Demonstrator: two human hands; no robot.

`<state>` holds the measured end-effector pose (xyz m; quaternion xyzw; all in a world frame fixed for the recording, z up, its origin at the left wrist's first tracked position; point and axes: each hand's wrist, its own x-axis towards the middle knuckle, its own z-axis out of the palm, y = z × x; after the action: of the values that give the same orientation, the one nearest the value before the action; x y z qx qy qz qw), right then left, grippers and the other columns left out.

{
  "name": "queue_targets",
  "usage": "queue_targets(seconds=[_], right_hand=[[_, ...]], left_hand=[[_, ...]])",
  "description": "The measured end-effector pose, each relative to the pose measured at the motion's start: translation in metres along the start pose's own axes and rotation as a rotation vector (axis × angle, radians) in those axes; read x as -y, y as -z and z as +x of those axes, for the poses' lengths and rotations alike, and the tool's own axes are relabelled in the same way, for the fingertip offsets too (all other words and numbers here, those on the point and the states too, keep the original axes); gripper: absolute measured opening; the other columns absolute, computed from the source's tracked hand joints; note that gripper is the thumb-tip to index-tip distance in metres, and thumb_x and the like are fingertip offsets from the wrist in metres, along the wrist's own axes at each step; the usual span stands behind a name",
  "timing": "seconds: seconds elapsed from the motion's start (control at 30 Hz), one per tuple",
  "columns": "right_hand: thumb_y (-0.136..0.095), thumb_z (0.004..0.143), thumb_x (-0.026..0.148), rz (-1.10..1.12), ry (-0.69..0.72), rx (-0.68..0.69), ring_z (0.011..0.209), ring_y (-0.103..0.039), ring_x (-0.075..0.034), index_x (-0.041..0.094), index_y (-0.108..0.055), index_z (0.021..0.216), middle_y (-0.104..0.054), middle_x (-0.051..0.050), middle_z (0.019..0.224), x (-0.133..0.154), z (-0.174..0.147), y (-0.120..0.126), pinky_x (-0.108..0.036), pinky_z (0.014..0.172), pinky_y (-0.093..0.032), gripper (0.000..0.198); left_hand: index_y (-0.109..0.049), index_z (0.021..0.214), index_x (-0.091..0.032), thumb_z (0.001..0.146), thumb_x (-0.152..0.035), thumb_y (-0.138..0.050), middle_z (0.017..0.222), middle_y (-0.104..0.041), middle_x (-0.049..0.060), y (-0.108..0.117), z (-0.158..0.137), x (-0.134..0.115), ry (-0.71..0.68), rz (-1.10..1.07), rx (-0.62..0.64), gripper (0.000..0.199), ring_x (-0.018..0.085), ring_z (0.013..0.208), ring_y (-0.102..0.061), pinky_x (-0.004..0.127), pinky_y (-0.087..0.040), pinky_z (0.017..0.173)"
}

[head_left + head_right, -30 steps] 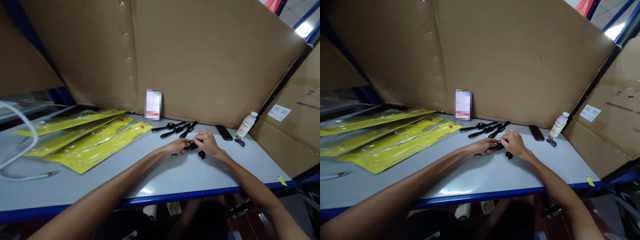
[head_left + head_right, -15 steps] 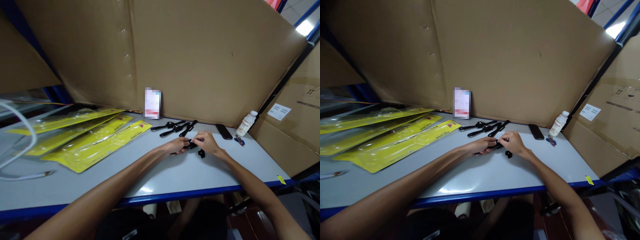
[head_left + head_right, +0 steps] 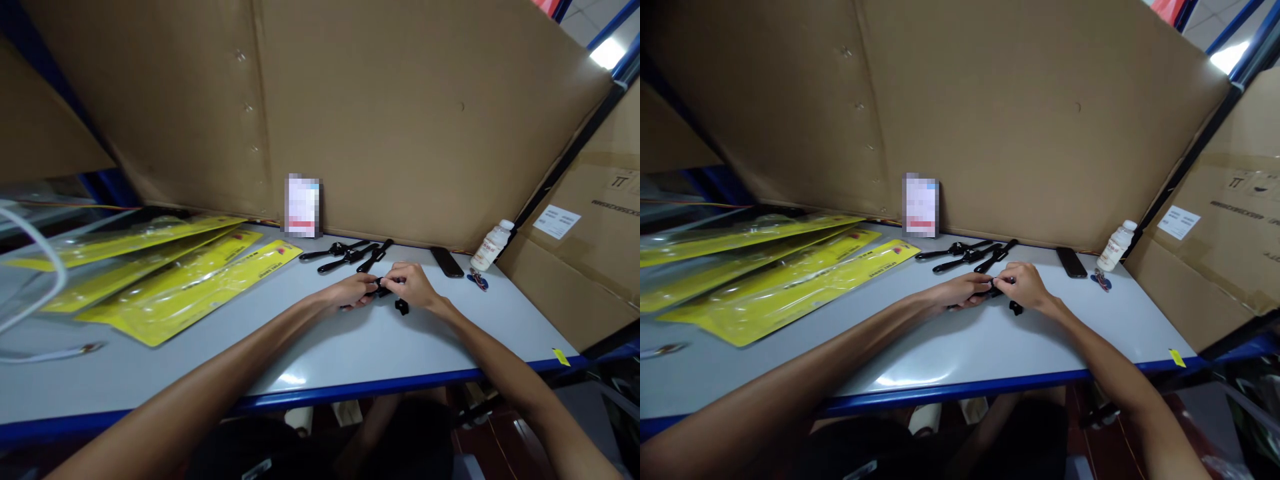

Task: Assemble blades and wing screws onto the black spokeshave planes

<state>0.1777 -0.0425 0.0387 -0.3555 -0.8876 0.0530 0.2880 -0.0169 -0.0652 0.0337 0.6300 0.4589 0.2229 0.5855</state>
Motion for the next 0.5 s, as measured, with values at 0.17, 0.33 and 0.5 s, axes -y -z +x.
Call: queue_targets(seconds=[0.17,0.33,0.5], right_hand=[[-0.062,0.093,0.022,-0.018,-0.005,-0.014,0.068,-0.053,-0.014,0.02,-0.077,0.079,-0.062,0.0,0.068,-0.0017,0.0006,0.0008,-0.026,0.067,-0.037,0.021],[-0.063,0.089,0.015,-0.029,-0.022,-0.019,0.067,-0.053,-0.014,0.017,-0.073,0.068,-0.062,-0.001,0.066,-0.0048,0.0013,0.0027,-0.027,0.067,-0.037,0.023],[-0.065,0.091,0.019,0.008,0.004,0.016,0.064,-0.053,-0.012,0.02,-0.076,0.073,-0.062,0.002,0.063,-0.0016,0.0006,-0.0005,-0.024,0.064,-0.038,0.021]], left_hand=[[-0.049,0.088,-0.022,0.09,-0.035,-0.054,0.054,-0.038,-0.01,0.0,-0.0001,-0.0003,-0.002,0.006,-0.008,0.014,0.007,0.038,-0.025,0.02,-0.015,0.037],[-0.049,0.088,-0.022,0.091,-0.031,-0.051,0.054,-0.037,-0.01,-0.0004,-0.0005,-0.0003,-0.003,0.006,-0.007,0.01,0.008,0.039,-0.024,0.02,-0.016,0.037],[-0.045,0.082,-0.022,0.091,-0.031,-0.051,0.054,-0.037,-0.009,-0.0002,-0.0016,-0.0019,0.017,0.009,-0.009,0.014,0.007,0.038,-0.025,0.019,-0.015,0.037]])
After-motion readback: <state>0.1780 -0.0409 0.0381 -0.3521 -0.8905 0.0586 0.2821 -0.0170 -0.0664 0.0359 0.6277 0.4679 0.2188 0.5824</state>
